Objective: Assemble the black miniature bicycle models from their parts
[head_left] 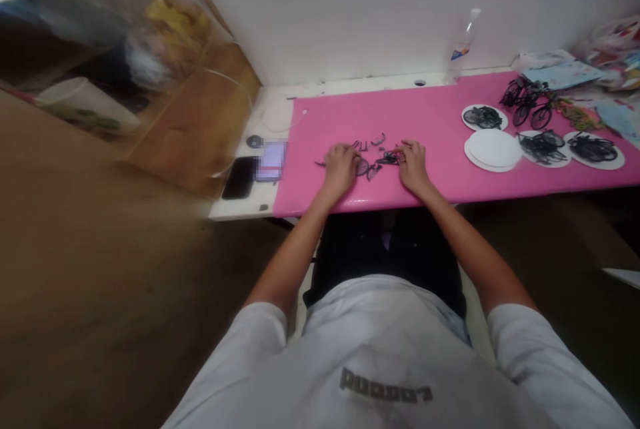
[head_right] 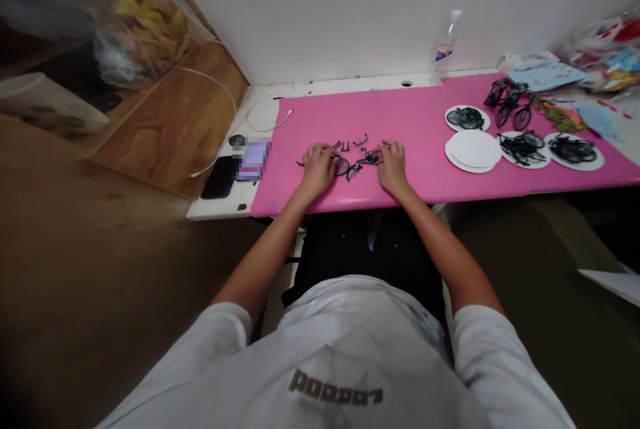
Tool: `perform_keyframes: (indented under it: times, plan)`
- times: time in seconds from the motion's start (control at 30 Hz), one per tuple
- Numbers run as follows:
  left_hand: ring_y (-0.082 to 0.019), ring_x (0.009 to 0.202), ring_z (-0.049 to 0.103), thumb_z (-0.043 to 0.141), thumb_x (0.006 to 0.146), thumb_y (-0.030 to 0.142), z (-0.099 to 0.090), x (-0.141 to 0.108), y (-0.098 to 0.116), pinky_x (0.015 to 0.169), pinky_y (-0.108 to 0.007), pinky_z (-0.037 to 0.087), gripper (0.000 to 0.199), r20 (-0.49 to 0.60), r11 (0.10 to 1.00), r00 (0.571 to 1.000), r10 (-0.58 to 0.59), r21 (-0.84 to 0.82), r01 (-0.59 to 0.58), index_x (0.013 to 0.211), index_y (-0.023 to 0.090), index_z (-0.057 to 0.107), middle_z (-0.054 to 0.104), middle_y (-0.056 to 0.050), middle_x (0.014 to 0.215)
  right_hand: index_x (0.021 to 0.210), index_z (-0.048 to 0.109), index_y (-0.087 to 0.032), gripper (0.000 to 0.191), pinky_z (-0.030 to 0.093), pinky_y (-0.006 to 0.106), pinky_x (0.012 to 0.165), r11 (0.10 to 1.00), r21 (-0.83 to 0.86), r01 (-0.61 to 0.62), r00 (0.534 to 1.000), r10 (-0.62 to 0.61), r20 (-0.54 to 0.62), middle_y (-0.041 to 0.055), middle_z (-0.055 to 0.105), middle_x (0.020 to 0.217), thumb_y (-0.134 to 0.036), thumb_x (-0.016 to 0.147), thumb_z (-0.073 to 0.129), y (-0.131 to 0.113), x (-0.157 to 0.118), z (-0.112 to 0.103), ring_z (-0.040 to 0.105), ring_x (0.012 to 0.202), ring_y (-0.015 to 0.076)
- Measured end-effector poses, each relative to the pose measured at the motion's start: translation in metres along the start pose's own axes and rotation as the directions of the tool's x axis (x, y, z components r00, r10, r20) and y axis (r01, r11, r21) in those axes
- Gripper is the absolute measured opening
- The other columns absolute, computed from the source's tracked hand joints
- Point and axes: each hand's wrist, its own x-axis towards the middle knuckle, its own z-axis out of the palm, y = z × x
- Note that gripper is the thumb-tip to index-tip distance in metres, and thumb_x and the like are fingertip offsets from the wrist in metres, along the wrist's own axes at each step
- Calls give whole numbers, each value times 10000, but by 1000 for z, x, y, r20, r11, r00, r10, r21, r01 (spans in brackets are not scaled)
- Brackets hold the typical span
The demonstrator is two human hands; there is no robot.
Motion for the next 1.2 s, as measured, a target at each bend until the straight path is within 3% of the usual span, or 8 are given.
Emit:
perform_keyframes:
  times: [0.23,0.4,0.5,0.6,0.7,0.83,1.0,1.2]
  plan:
    - [-404,1564,524,407,1151,237,2,38,5,1296,-613,436,500,55,999,998,0,44,-2,1543,173,711,670,-195,1631,1209,810,-256,408,431,689,1388,999,-37,34,999,-35,-30,188,669,1522,-205,1071,429,5,-1,6,540,1531,361]
    - [-355,1519,610,544,1130,273,13,29,25,1315,-567,449,403,152,978,966,210,-52,-204,1450,208,781,746,-151,1550,1248,786,-229,433,316,690,1461,998,-57,36,999,-35,22,180,696,1532,-139,1007,439,6,-2,6,505,1623,329]
    - [-355,1538,616,657,1093,308,19,21,37,1314,-585,443,393,200,958,937,286,-51,-281,1461,239,776,745,-142,1566,1217,794,-193,412,351,670,1446,996,-87,5,998,0,57,208,705,1535,-130,992,454,3,-2,3,527,1613,351]
    - [-353,1514,647,647,1090,261,22,20,42,1277,-590,460,414,219,956,931,291,-38,-290,1487,246,762,754,-143,1563,1205,787,-206,409,410,656,1409,995,-95,22,994,-12,107,184,749,1501,-108,985,457,-2,-1,0,614,1514,362]
    - [-343,1482,676,599,1106,220,25,23,40,1286,-596,437,389,200,951,930,307,-27,-308,1447,250,784,791,-133,1510,1256,770,-213,400,448,682,1355,994,-113,-2,991,17,132,177,760,1515,-128,1033,449,-12,-3,-3,632,1479,399]
    - [-361,1380,732,530,1138,203,25,30,34,1273,-625,416,368,189,950,936,298,35,-310,1353,244,826,841,-121,1411,1444,739,-186,491,342,748,1374,973,-225,-54,973,102,207,164,671,1690,-157,1109,382,-29,-6,-7,518,1618,456]
    - [-338,1267,773,528,1132,165,23,39,25,1188,-545,463,346,215,956,941,262,72,-283,1214,209,862,875,-133,1295,1537,720,-185,544,346,651,1366,949,-312,-47,954,135,267,137,648,1724,-147,1126,366,-42,-6,-14,518,1594,421]
    - [-351,1208,751,533,1165,245,34,46,12,1111,-522,500,341,151,963,958,243,84,-258,1243,203,862,865,-156,1254,1542,707,-160,529,411,599,1284,949,-304,-82,963,153,220,164,702,1631,-204,1174,329,-45,-5,-15,582,1450,418]
